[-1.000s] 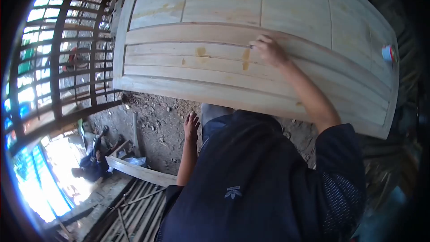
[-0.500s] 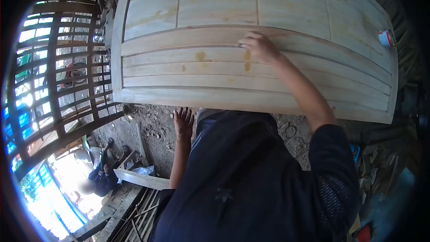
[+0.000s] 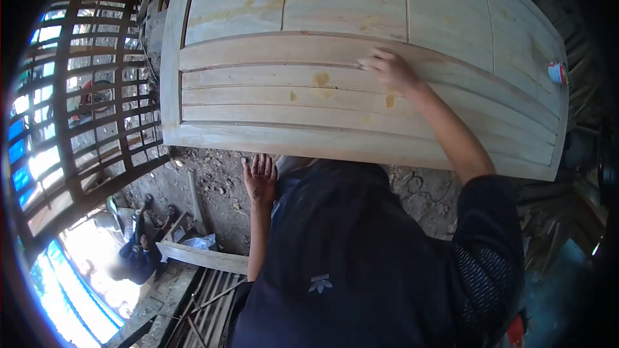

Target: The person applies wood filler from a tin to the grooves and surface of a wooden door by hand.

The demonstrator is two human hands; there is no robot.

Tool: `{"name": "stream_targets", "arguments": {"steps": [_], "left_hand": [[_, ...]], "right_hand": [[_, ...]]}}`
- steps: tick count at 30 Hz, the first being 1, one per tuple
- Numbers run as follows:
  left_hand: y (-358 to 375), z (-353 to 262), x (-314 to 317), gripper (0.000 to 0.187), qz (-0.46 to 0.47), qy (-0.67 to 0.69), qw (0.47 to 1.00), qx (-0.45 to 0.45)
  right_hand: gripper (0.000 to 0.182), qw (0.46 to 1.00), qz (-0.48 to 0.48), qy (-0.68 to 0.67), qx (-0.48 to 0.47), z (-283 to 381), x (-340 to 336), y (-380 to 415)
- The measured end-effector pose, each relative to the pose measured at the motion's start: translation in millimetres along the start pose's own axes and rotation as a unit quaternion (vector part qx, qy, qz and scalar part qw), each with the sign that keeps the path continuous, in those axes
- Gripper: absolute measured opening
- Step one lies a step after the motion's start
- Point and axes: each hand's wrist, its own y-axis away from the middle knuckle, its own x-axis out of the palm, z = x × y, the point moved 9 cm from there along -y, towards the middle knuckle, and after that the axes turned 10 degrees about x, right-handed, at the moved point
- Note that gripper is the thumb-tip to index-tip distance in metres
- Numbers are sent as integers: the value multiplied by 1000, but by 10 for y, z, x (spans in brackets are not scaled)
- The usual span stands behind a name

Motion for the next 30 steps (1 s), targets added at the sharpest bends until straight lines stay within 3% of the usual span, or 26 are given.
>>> {"name": "stream_targets", "arguments": {"steps": [4, 6, 8, 13, 17, 19, 23, 25, 30], "left_hand": [[-15, -99, -142, 66, -16, -25, 999, 43], [-9, -7, -195, 68, -73, -1, 997, 7], [-46, 51, -157, 69, -80, -17, 997, 6], [-57, 32, 88, 66, -39, -55, 997, 39], [-67, 165, 21, 66, -63, -56, 996, 28], [-65, 294, 32, 68, -75, -39, 996, -3], [-81, 255, 157, 71, -53, -42, 997, 37], [-51, 269, 125, 71, -52, -42, 997, 40], [-14, 439, 91, 73, -70, 18, 997, -15]], "right_hand": [[18, 998, 22, -17, 49, -57, 65, -33], [17, 997, -31, -64, 12, 244, 329, -378], [13, 997, -22, 46, -55, 522, 487, -538], [11, 998, 4, 55, -37, 20, -136, 114], [11, 1000, -17, 11, -10, 250, 319, -307], [12, 995, 3, 62, -75, 421, 491, -432], [13, 992, -16, 85, -96, 78, -310, 180], [15, 997, 7, 61, -41, -67, -379, 278], [13, 997, -33, 12, -71, 378, 432, -403]]}}
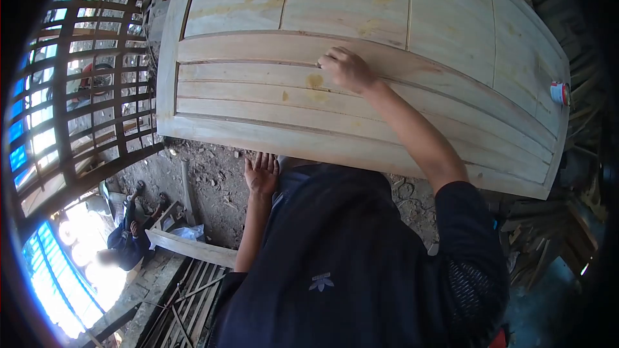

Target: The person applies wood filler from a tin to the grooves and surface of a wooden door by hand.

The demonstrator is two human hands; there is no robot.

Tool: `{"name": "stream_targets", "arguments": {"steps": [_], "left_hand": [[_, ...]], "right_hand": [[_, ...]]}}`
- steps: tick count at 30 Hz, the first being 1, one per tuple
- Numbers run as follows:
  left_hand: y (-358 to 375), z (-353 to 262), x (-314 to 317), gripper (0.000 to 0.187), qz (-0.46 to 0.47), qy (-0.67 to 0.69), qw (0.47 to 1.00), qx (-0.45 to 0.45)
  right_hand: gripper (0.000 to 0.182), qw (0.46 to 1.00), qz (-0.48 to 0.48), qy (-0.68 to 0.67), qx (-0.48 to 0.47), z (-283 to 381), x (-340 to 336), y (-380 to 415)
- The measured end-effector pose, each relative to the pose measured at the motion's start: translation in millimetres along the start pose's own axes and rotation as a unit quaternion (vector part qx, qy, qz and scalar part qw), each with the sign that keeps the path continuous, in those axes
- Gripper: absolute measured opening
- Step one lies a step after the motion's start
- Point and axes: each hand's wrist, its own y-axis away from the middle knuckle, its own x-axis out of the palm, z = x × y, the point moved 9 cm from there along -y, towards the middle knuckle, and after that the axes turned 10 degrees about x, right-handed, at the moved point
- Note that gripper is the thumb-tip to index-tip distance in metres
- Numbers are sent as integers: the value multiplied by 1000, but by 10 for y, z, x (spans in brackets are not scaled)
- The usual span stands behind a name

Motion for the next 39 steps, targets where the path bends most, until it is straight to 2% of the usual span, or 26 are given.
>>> {"name": "stream_targets", "arguments": {"steps": [2, 4, 6, 7, 8, 10, 12, 16, 18, 20, 23, 27, 30, 31, 33, 34, 35, 38, 39], "left_hand": [[33, 53, 49, 76, -6, 0, 1000, 0], [69, 59, 151, 79, -19, -10, 1000, 17], [31, 63, 110, 81, -18, 3, 999, 40], [53, 90, 135, 80, 0, -2, 999, 40], [90, 85, 138, 80, 13, -9, 999, 42], [205, 79, 156, 80, -2, 3, 998, 62], [238, 193, 172, 80, 43, -2, 999, 34], [265, 239, 197, 76, 26, 36, 999, 29], [239, 263, 231, 80, 18, 44, 999, 16], [169, 225, 206, 82, 8, 61, 998, 21], [181, 141, 234, 79, 4, 73, 997, 6], [83, -61, 73, 72, 15, 114, 993, 2], [-49, -135, -309, 71, -29, 128, 991, 14], [-84, -144, -434, 70, -53, 145, 988, 11], [-138, -186, -640, 70, -70, 168, 983, 17], [-153, -206, -764, 71, -89, 181, 979, 22], [-173, -257, -859, 75, -90, 158, 982, 44], [-237, -343, -1171, 74, -114, 98, 985, 83], [-254, -347, -1270, 73, -131, 111, 981, 86]], "right_hand": [[14, 999, 30, -25, 37, -54, 9, -18], [15, 996, 18, -53, 64, -321, -506, 404], [22, 994, 26, 16, 102, -592, -979, 887], [18, 988, 39, 3, 152, -800, -1087, 1084], [17, 987, 51, 10, 153, -788, -1089, 1070], [15, 989, 65, 3, 134, -603, -843, 748], [13, 996, 40, -10, 85, -216, -441, 282], [12, 996, 45, -49, 51, 365, 621, -732], [12, 997, 54, -48, 26, 712, 1105, -1265], [11, 996, 59, -44, 40, 975, 1478, -1660], [12, 996, 58, -62, 38, 992, 1454, -1682], [14, 995, 46, -32, 88, 618, 683, -908], [13, 997, 52, -3, 54, 821, 881, -1154], [13, 996, 63, -22, 63, 964, 1118, -1412], [14, 998, 43, -53, 14, 1346, 1638, -1974], [16, 994, 67, -84, 25, 1467, 1932, -2262], [16, 995, 65, -79, 10, 1627, 2152, -2517], [15, 992, 85, -94, -4, 1773, 2270, -2725], [15, 991, 77, -108, 14, 1685, 2151, -2582]]}}
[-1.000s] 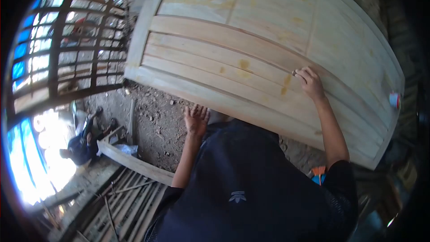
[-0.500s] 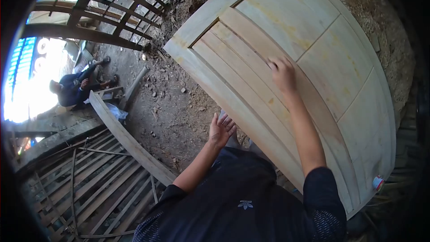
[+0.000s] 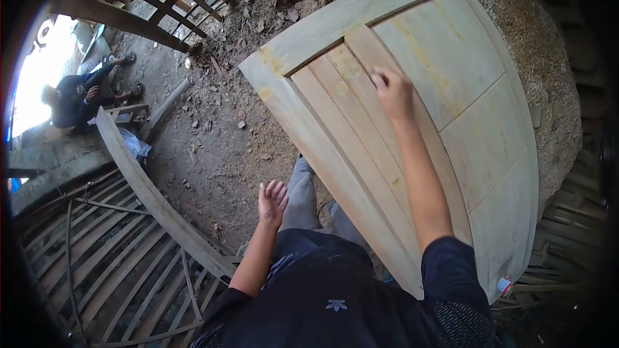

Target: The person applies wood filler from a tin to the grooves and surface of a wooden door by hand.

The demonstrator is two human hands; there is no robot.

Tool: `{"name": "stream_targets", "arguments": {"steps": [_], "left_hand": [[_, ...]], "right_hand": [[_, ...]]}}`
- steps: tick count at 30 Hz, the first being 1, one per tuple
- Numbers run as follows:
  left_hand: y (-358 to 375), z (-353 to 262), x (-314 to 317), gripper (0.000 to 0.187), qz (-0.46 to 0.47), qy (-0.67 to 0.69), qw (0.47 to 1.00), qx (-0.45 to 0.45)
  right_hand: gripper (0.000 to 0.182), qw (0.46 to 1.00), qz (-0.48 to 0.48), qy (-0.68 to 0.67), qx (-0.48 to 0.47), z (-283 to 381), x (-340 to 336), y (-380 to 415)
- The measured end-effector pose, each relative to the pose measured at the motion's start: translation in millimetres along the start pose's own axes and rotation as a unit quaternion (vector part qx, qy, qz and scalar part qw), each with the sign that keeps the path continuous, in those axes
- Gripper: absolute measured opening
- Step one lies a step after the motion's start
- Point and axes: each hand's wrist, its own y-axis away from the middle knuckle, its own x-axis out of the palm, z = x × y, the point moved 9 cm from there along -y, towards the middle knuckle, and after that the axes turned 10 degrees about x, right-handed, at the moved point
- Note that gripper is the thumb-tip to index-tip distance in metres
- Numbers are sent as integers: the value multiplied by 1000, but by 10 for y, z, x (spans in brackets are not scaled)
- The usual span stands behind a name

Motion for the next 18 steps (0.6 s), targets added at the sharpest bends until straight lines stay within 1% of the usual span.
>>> {"name": "stream_targets", "arguments": {"steps": [1, 2, 3, 4, 6, 8, 11, 12, 13, 14, 15, 16, 17, 18], "left_hand": [[-71, -1, -49, 73, 4, 6, 1000, -1], [-118, 16, -180, 72, -16, 31, 999, -1], [-148, 21, -265, 71, -38, 59, 998, 1], [-170, 37, -341, 72, -46, 51, 998, -2], [-207, 120, -492, 72, -55, 53, 997, -7], [-237, 180, -548, 70, -61, 43, 997, -15], [-287, 228, -631, 70, -69, 31, 997, -12], [-310, 224, -636, 69, -67, 38, 997, -9], [-335, 224, -636, 69, -63, 43, 997, -10], [-338, 222, -669, 69, -69, 38, 997, -7], [-351, 228, -663, 68, -76, 36, 996, -3], [-350, 237, -672, 70, -76, 43, 996, -1], [-326, 257, -723, 70, -81, 42, 996, -6], [-323, 276, -726, 71, -79, 39, 996, -6]], "right_hand": [[15, 1000, 0, 5, -6, -59, -126, 201], [15, 999, -6, 23, 35, -206, -270, 430], [16, 996, -11, 39, 73, -231, -334, 465], [16, 997, -7, 42, 66, -199, -253, 333], [14, 994, 20, 14, 102, -159, 37, 76], [12, 1000, 4, 15, 2, 204, 372, -428], [11, 1000, 26, 5, -13, 245, 460, -619], [12, 999, 31, 4, 12, 213, 316, -465], [12, 999, 30, 8, 8, 172, 216, -297], [11, 999, 17, 19, 48, -12, 149, -124], [11, 996, 6, 29, 85, -56, 117, -104], [11, 998, -8, 29, 53, 14, 185, -175], [11, 998, -3, 30, 58, 3, 342, -297], [11, 999, -6, 37, 14, 154, 490, -520]]}}
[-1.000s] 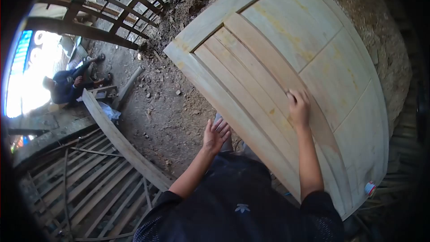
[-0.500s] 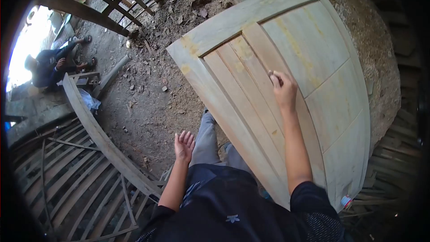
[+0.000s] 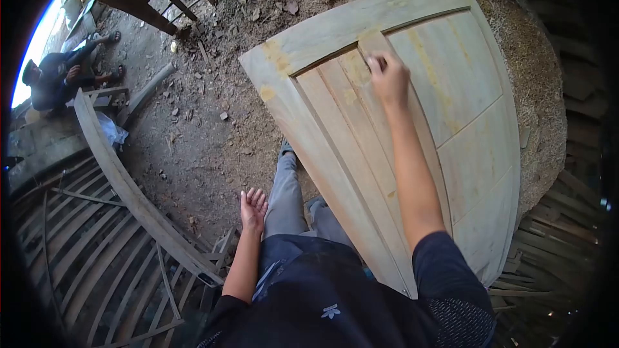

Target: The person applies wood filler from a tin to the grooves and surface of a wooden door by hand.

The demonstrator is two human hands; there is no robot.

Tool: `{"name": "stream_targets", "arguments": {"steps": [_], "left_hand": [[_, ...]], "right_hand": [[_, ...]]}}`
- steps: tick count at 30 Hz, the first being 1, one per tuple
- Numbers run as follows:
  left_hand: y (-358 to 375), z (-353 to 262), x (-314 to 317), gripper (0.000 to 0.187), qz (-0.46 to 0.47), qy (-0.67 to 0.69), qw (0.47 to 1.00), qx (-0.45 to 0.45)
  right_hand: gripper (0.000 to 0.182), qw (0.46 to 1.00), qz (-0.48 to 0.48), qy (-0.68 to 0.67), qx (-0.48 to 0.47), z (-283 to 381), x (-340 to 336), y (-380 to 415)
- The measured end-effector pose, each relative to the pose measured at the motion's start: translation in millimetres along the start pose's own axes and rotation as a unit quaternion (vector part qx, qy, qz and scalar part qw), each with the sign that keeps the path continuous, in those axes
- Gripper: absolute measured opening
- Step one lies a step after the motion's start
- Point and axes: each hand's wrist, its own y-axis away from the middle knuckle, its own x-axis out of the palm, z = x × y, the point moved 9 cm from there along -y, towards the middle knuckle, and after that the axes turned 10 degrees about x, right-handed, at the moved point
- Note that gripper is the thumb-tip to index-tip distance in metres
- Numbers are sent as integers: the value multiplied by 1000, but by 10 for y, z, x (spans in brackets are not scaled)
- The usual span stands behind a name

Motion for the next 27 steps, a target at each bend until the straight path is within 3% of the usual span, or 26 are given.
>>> {"name": "stream_targets", "arguments": {"steps": [1, 3, 5, 9, 11, 16, 18, 20, 22, 24, 27], "left_hand": [[-30, 6, 38, 72, 6, 1, 1000, 4], [-12, 4, 12, 73, 12, -6, 1000, 5], [-76, -13, 11, 71, 7, -10, 1000, 23], [-107, 56, -78, 72, -15, -25, 999, 17], [-115, 146, -104, 72, -13, -62, 998, 5], [-173, 163, -135, 72, -19, -55, 998, 9], [-155, 163, -155, 71, -20, -75, 997, 18], [-169, 184, -228, 70, -7, -106, 994, 10], [-308, 257, -233, 69, 17, -132, 991, 12], [-259, 167, -174, 73, 37, -198, 979, 28], [-325, 196, -184, 75, 61, -245, 967, 42]], "right_hand": [[10, 999, -8, 4, -49, 174, 77, -185], [10, 1000, 19, 9, -24, 185, 49, -169], [12, 995, 66, 27, 67, -16, -122, 24], [13, 994, 70, 38, 74, -38, 55, -73], [11, 998, 29, 36, -36, 248, 177, -325], [14, 997, 48, 25, 48, -298, -360, 503], [17, 999, 26, -12, 45, -440, -448, 635], [14, 998, 45, -3, 41, -162, -164, 292], [15, 999, 7, 8, -52, -158, 3, 84], [11, 999, 25, 4, -30, -242, -336, 430], [10, 999, -8, 39, 10, -741, -1244, 1557]]}}
